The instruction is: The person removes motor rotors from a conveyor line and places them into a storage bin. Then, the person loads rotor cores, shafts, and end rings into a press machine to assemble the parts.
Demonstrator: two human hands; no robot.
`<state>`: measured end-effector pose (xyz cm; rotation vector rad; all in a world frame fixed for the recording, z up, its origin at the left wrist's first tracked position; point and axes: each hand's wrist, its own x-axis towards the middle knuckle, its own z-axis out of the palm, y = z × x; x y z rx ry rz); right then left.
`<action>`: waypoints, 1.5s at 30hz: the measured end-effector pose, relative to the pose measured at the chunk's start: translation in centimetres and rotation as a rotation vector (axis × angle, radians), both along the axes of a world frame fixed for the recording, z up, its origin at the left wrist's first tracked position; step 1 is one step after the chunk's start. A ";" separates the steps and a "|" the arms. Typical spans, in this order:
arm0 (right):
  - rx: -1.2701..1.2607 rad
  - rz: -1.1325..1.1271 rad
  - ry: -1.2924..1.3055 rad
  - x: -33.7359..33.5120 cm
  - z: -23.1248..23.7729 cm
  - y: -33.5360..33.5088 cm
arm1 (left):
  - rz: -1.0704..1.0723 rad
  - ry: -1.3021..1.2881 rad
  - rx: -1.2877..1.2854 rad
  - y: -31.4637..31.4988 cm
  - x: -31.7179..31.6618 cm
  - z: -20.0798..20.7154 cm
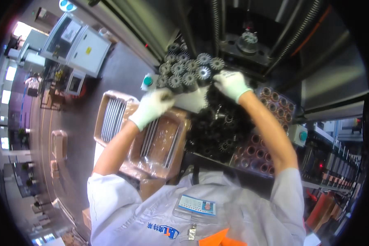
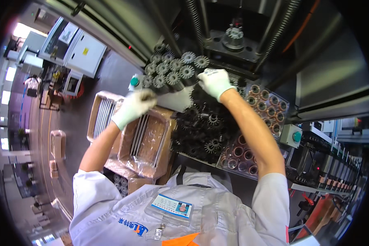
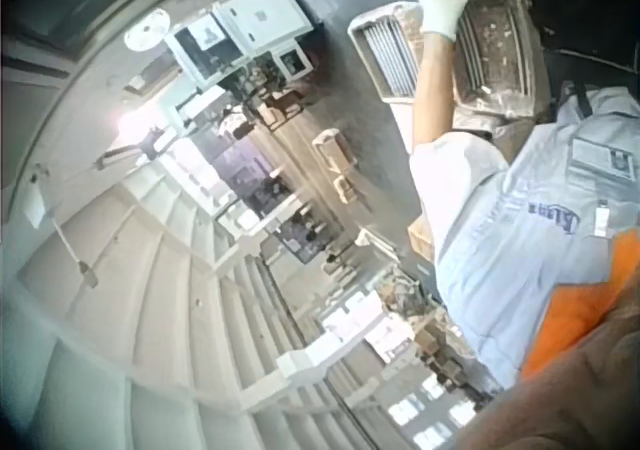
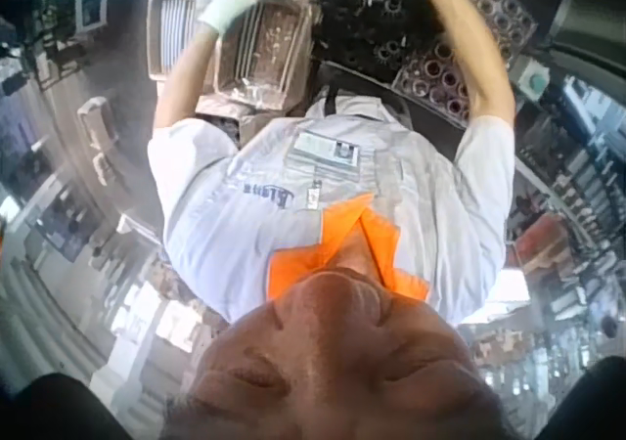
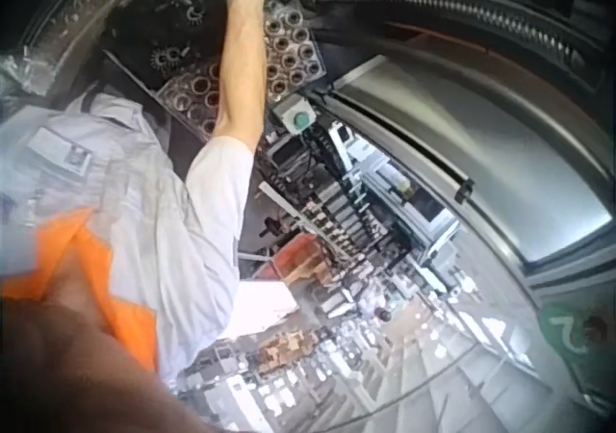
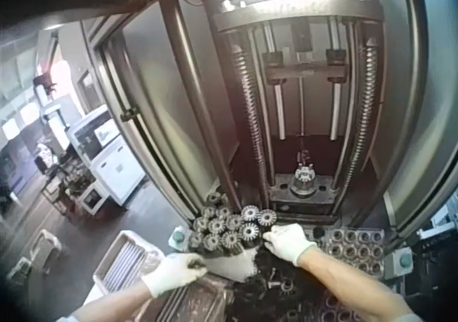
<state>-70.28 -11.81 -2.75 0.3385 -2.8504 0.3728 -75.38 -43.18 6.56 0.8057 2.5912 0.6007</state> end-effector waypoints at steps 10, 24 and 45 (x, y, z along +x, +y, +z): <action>-0.264 -0.125 -0.027 4.0 4.1 -0.1 | 0.119 -0.146 -0.255 -6.6 10.4 -18.1; -1.103 -0.406 0.122 2.2 10.5 5.1 | 0.431 -0.784 0.242 -17.8 13.0 -22.8; -0.207 -0.585 0.003 -3.6 13.3 8.9 | 0.382 -0.543 0.769 0.4 5.7 -4.3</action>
